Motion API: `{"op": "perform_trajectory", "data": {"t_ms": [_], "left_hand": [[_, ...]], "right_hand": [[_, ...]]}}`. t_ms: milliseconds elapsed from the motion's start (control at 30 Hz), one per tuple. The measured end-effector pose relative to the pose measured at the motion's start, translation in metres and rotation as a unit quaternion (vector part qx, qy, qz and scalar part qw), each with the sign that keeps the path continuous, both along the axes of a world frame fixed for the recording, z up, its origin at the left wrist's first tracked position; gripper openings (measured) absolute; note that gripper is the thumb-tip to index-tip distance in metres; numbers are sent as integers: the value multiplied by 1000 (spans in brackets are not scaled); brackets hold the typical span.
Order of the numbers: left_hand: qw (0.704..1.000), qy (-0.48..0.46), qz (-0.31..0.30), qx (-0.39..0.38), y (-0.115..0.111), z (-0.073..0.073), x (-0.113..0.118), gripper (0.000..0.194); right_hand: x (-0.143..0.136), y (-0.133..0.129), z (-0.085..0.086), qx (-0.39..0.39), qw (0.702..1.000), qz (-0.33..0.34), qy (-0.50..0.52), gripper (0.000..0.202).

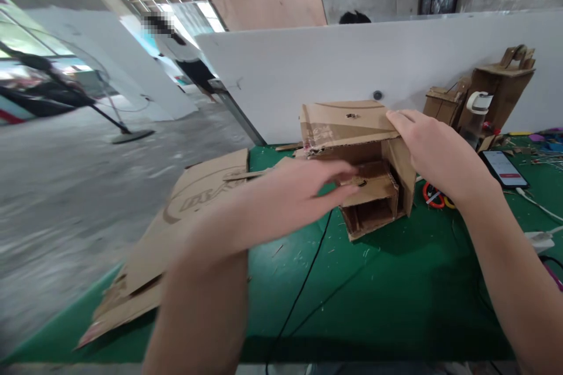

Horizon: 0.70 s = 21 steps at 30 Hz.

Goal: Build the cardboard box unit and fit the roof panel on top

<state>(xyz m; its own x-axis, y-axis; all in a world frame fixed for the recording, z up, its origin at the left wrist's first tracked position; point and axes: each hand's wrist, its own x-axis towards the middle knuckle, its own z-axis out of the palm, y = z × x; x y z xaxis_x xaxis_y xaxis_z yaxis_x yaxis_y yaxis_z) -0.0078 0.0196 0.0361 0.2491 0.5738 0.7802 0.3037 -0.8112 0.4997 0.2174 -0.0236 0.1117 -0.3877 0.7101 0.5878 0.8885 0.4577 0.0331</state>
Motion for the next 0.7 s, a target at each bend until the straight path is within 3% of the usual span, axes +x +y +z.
{"op": "perform_trajectory", "data": {"t_ms": [100, 200, 267, 367, 467, 567, 700], "left_hand": [[999, 38, 21, 19, 7, 21, -32, 40], [996, 67, 38, 33, 26, 43, -60, 43], [995, 86, 38, 39, 42, 50, -70, 49], [995, 90, 11, 45, 64, 45, -67, 66], [997, 67, -19, 45, 77, 33, -53, 56], [998, 41, -13, 50, 77, 30, -43, 47], [994, 39, 35, 98, 69, 36, -43, 49]], "right_hand": [[3, 3, -4, 1, 999, 9, 31, 63], [9, 8, -6, -3, 998, 22, 59, 62], [14, 10, -6, -8, 997, 26, 70, 60], [20, 14, -7, -10, 996, 30, 80, 57], [24, 14, -8, -7, 996, 31, 82, 56], [21, 8, -10, 22, 997, 10, 80, 58], [5, -9, -22, 138, 984, -75, 81, 53]]}}
